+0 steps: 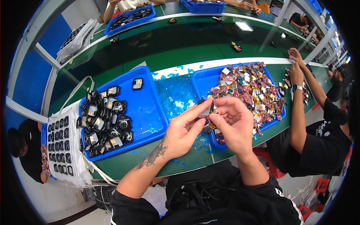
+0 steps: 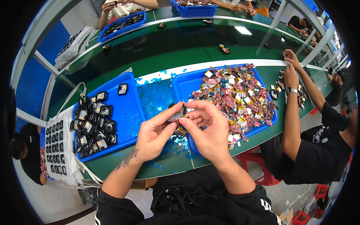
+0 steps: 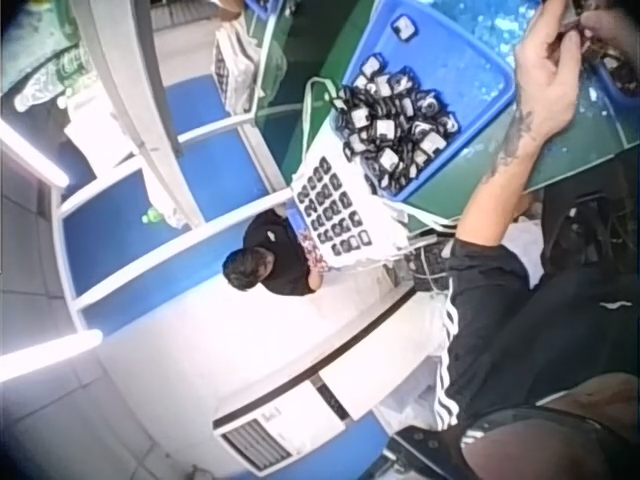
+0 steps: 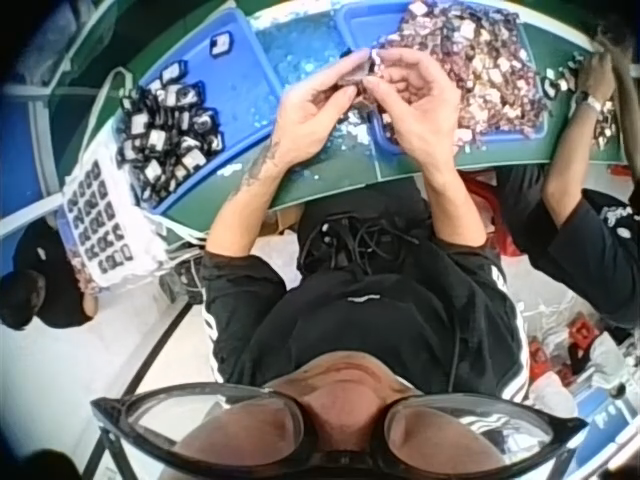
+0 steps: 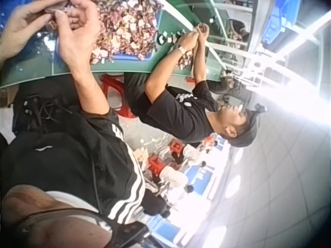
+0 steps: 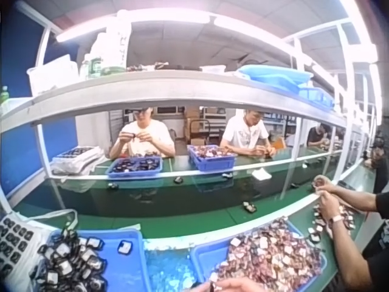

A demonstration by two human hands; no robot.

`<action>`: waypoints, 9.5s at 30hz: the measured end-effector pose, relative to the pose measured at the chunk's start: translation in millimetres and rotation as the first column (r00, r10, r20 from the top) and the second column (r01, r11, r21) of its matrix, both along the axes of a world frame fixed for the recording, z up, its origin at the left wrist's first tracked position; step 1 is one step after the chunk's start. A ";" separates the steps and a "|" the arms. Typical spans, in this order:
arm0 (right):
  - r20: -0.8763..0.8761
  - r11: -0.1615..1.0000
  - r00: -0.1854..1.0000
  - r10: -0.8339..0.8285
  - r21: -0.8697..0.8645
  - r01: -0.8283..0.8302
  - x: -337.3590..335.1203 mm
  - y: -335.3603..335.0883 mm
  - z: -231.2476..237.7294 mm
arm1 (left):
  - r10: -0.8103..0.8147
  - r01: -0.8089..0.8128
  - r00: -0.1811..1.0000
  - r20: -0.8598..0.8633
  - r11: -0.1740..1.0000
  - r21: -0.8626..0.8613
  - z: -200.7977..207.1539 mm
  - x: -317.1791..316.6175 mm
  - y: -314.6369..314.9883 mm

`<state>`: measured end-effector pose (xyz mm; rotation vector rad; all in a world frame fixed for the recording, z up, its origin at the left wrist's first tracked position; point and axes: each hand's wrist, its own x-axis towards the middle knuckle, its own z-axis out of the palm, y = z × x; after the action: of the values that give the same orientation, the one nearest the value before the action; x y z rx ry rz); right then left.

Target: Sorting and inspecting small electronic components on an assembly line workbench.

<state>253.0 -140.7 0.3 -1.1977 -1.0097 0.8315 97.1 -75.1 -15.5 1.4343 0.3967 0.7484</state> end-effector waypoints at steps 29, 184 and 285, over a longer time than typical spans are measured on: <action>0.068 0.994 0.992 -0.108 0.038 0.105 -14.1 1.2 9.4 | 0.112 0.032 0.927 0.357 0.927 -0.374 -5.7 11.9 -12.8; -0.072 0.968 0.967 0.245 0.066 -0.240 20.7 1.3 20.4 | 0.268 -0.271 0.963 -0.039 0.959 -0.080 4.1 -13.3 9.8; 0.245 0.997 0.967 0.072 0.018 -0.079 -6.6 14.2 17.1 | 0.131 -0.128 0.990 0.050 0.990 -0.066 22.0 -16.4 1.6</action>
<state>246.5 -126.5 17.4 -1.2652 -1.2700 0.7380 80.7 -73.5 6.6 1.3358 0.4710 0.8704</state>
